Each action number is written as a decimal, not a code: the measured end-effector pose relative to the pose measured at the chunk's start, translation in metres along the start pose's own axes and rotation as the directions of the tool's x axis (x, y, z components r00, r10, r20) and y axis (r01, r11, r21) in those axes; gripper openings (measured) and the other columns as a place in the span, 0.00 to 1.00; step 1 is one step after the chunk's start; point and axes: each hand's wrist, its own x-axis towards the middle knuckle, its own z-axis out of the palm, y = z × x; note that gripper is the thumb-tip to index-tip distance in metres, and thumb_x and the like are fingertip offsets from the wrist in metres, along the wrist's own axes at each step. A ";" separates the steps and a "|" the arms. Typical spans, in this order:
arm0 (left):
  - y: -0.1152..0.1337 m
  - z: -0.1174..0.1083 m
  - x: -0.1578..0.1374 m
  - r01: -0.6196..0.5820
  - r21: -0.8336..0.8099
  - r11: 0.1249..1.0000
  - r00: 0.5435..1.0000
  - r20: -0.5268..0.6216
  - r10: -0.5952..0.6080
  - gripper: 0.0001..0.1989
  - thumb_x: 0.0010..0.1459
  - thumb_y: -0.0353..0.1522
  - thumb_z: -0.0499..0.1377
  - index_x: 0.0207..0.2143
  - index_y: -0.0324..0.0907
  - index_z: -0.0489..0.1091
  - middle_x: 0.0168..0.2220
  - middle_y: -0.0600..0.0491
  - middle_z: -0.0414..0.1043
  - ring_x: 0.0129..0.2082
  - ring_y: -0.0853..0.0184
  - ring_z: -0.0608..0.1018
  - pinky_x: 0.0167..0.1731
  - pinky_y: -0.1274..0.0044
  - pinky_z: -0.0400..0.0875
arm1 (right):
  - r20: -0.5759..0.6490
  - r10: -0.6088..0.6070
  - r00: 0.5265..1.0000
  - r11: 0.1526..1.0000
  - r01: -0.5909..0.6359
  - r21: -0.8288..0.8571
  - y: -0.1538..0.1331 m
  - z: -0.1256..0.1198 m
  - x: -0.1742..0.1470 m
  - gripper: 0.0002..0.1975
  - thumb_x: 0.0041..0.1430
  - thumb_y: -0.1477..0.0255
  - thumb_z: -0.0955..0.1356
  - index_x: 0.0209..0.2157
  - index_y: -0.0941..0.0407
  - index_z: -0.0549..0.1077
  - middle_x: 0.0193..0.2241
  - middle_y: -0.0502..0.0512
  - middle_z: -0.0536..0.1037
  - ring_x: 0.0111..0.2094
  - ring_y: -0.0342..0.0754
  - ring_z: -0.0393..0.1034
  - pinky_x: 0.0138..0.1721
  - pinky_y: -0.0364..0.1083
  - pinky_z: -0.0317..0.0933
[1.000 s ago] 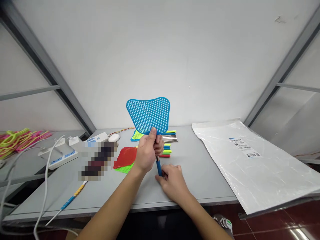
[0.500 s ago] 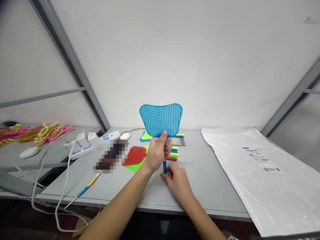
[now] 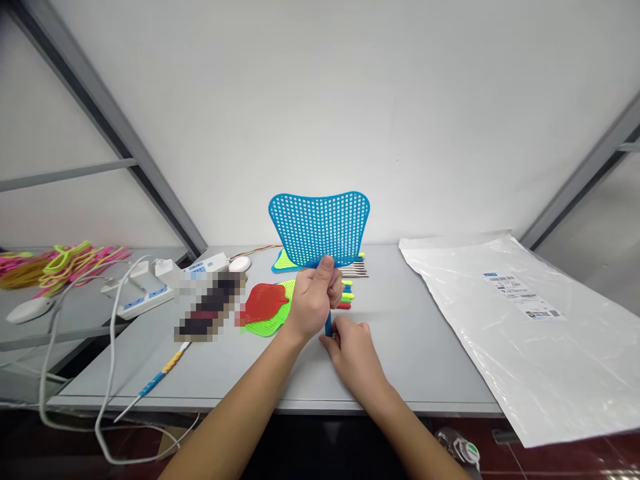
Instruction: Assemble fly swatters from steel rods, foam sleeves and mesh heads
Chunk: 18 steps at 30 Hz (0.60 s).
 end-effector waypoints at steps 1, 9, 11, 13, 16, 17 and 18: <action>-0.002 0.000 -0.002 -0.007 0.002 1.000 1.000 0.001 0.007 0.29 0.62 0.49 0.52 0.15 0.41 0.51 0.16 0.60 0.47 0.16 0.76 0.54 0.17 0.77 0.45 | 0.005 -0.001 1.000 1.000 0.001 -0.003 -0.001 -0.001 0.000 0.08 0.61 0.70 0.63 0.27 0.54 0.64 0.22 0.48 0.70 0.23 0.45 0.59 0.29 0.45 0.48; -0.008 -0.006 -0.005 0.007 -0.090 0.996 0.998 0.060 -0.002 0.28 0.61 0.50 0.53 0.16 0.42 0.51 0.16 0.60 0.46 0.15 0.76 0.53 0.16 0.77 0.45 | 0.027 0.008 1.000 0.997 -0.005 -0.079 0.001 0.000 0.000 0.08 0.63 0.70 0.63 0.29 0.55 0.64 0.26 0.49 0.72 0.27 0.46 0.63 0.35 0.46 0.49; -0.010 -0.005 -0.003 0.017 -0.069 0.997 0.997 0.078 -0.011 0.28 0.60 0.50 0.53 0.16 0.42 0.51 0.16 0.61 0.47 0.14 0.76 0.53 0.16 0.77 0.47 | 0.032 0.007 0.999 0.994 -0.004 -0.105 0.001 0.001 0.000 0.08 0.64 0.70 0.63 0.30 0.55 0.66 0.28 0.51 0.74 0.30 0.47 0.65 0.36 0.47 0.49; -0.012 -0.003 -0.002 0.020 -0.023 1.000 0.997 0.078 -0.018 0.28 0.61 0.50 0.53 0.16 0.42 0.51 0.16 0.60 0.47 0.15 0.76 0.55 0.17 0.77 0.50 | 0.036 0.005 0.999 0.991 0.000 -0.133 0.000 0.001 0.000 0.07 0.64 0.71 0.62 0.32 0.56 0.67 0.31 0.52 0.75 0.33 0.48 0.67 0.36 0.47 0.48; -0.015 -0.003 -0.002 0.008 0.051 0.999 0.997 0.071 -0.012 0.28 0.61 0.49 0.52 0.15 0.42 0.54 0.15 0.60 0.49 0.16 0.74 0.58 0.20 0.76 0.57 | 0.046 -0.006 0.999 0.985 0.014 -0.174 -0.001 0.001 -0.001 0.07 0.66 0.71 0.60 0.35 0.56 0.67 0.34 0.54 0.75 0.36 0.49 0.68 0.36 0.46 0.48; -0.016 -0.004 -0.002 -0.001 0.062 0.998 0.998 0.065 -0.003 0.28 0.61 0.49 0.52 0.15 0.42 0.54 0.15 0.60 0.50 0.16 0.74 0.58 0.21 0.75 0.58 | 0.050 -0.011 0.999 0.982 0.020 -0.190 -0.001 0.001 -0.002 0.08 0.67 0.71 0.60 0.35 0.56 0.67 0.34 0.54 0.75 0.36 0.49 0.67 0.36 0.46 0.48; -0.016 -0.005 -0.003 -0.008 0.066 0.998 0.998 0.061 0.004 0.28 0.61 0.50 0.51 0.15 0.43 0.54 0.15 0.59 0.50 0.16 0.73 0.59 0.22 0.75 0.59 | 0.054 -0.015 0.998 0.978 0.026 -0.208 -0.002 0.001 -0.002 0.08 0.67 0.71 0.60 0.35 0.56 0.67 0.34 0.54 0.75 0.36 0.49 0.67 0.36 0.46 0.48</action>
